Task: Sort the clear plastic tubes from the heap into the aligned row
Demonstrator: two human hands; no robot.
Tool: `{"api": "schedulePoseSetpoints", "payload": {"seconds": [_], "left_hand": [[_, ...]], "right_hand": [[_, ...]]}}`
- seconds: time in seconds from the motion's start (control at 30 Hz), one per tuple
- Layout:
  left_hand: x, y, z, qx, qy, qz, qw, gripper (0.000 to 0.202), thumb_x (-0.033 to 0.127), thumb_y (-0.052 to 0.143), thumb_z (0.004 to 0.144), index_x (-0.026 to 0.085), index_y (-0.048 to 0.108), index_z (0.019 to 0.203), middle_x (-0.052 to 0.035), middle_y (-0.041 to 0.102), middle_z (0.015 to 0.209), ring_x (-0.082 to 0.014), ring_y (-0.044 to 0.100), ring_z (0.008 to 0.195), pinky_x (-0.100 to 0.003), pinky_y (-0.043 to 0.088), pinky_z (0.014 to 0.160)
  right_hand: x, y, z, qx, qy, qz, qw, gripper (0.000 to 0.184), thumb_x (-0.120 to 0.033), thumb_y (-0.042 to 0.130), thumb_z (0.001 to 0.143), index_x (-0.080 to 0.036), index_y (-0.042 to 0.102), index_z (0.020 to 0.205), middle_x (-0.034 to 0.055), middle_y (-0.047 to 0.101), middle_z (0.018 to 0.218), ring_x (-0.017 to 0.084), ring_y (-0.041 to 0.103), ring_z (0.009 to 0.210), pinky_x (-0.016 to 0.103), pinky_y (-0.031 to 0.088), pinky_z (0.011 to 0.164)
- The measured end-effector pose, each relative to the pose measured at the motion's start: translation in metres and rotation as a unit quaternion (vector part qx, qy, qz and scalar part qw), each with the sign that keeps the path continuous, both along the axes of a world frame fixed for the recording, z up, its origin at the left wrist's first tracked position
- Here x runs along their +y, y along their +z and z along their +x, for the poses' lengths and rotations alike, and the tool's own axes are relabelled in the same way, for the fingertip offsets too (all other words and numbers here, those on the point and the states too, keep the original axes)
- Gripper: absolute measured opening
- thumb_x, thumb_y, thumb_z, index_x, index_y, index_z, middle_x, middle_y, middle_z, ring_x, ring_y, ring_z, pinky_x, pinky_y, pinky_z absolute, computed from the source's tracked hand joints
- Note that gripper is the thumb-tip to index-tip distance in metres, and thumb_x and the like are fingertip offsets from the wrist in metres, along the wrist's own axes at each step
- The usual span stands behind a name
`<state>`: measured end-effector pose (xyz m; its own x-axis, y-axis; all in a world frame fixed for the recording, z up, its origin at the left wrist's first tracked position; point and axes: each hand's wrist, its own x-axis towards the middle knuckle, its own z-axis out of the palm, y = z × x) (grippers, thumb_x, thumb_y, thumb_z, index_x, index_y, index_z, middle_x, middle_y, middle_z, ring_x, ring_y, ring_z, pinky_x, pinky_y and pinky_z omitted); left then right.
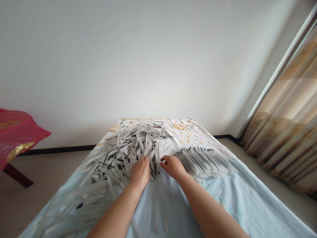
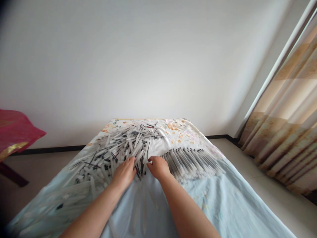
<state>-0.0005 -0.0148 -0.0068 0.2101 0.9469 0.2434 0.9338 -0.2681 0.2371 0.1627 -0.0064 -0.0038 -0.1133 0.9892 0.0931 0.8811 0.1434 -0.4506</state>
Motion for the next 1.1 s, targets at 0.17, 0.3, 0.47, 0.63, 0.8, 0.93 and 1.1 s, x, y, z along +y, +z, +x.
{"api": "schedulePoseSetpoints", "payload": {"seconds": [0.17, 0.3, 0.47, 0.63, 0.8, 0.93, 1.1], "left_hand": [[0.005, -0.002, -0.002, -0.031, 0.025, 0.015, 0.999, 0.03, 0.01, 0.046, 0.067, 0.015, 0.054, 0.095, -0.0138, 0.057, 0.095, -0.0228, 0.057, 0.08, -0.029, 0.038, 0.068], [0.007, 0.005, -0.004, -0.076, 0.051, 0.053, 0.994, 0.019, 0.017, 0.043, 0.071, 0.016, 0.055, 0.086, -0.0105, 0.056, 0.089, -0.0198, 0.056, 0.075, -0.028, 0.039, 0.066], [0.013, 0.012, -0.007, -0.224, 0.057, 0.083, 0.969, 0.012, 0.021, 0.045, 0.071, 0.017, 0.056, 0.077, -0.0059, 0.058, 0.077, -0.0172, 0.055, 0.075, -0.027, 0.041, 0.069], [0.02, 0.011, -0.011, -0.451, 0.087, -0.051, 0.887, 0.024, 0.036, 0.048, 0.071, 0.016, 0.057, 0.079, 0.0008, 0.054, 0.053, -0.0126, 0.05, 0.045, -0.022, 0.038, 0.042], [0.023, 0.007, -0.016, -0.596, 0.09, -0.098, 0.792, 0.032, 0.041, 0.057, 0.064, 0.013, 0.057, 0.079, 0.0027, 0.053, 0.05, -0.0081, 0.045, 0.036, -0.017, 0.031, 0.033], [0.026, 0.003, -0.016, -0.651, 0.106, -0.11, 0.744, 0.033, 0.039, 0.065, 0.058, 0.013, 0.058, 0.078, 0.0019, 0.055, 0.055, -0.0087, 0.05, 0.042, -0.016, 0.033, 0.033], [0.025, 0.004, -0.013, -0.72, 0.105, -0.15, 0.67, 0.03, 0.034, 0.069, 0.055, 0.014, 0.055, 0.072, 0.0035, 0.052, 0.054, -0.0083, 0.052, 0.047, -0.015, 0.034, 0.036]], "right_hand": [[0.005, -0.005, -0.006, 0.042, 0.017, 0.03, 0.999, 0.025, -0.032, 0.048, 0.078, -0.021, 0.064, 0.093, 0.0055, 0.066, 0.08, 0.017, 0.06, 0.076, 0.024, 0.039, 0.069], [0.001, -0.01, -0.015, 0.094, 0.057, 0.074, 0.991, 0.022, -0.029, 0.046, 0.08, -0.021, 0.065, 0.089, 0.0046, 0.063, 0.081, 0.014, 0.058, 0.074, 0.022, 0.039, 0.07], [-0.003, -0.014, -0.029, 0.096, 0.085, 0.08, 0.989, 0.022, -0.031, 0.047, 0.08, -0.023, 0.065, 0.089, 0.0035, 0.058, 0.081, 0.014, 0.055, 0.073, 0.022, 0.038, 0.069], [-0.006, -0.016, -0.035, 0.041, 0.106, 0.07, 0.991, 0.029, -0.022, 0.045, 0.079, -0.026, 0.059, 0.104, 0.0042, 0.055, 0.085, 0.016, 0.053, 0.08, 0.022, 0.037, 0.07], [-0.008, -0.015, -0.037, 0.001, 0.134, 0.069, 0.989, 0.03, -0.014, 0.043, 0.079, -0.025, 0.061, 0.1, 0.005, 0.053, 0.083, 0.017, 0.048, 0.084, 0.024, 0.035, 0.072], [-0.007, -0.016, -0.039, -0.002, 0.144, 0.078, 0.987, 0.027, -0.016, 0.041, 0.083, -0.025, 0.063, 0.094, 0.0048, 0.052, 0.084, 0.017, 0.047, 0.084, 0.024, 0.035, 0.071], [-0.002, -0.015, -0.035, -0.029, 0.173, 0.092, 0.98, 0.02, -0.02, 0.045, 0.083, -0.026, 0.063, 0.09, 0.0029, 0.052, 0.084, 0.016, 0.046, 0.083, 0.024, 0.034, 0.072]]}}
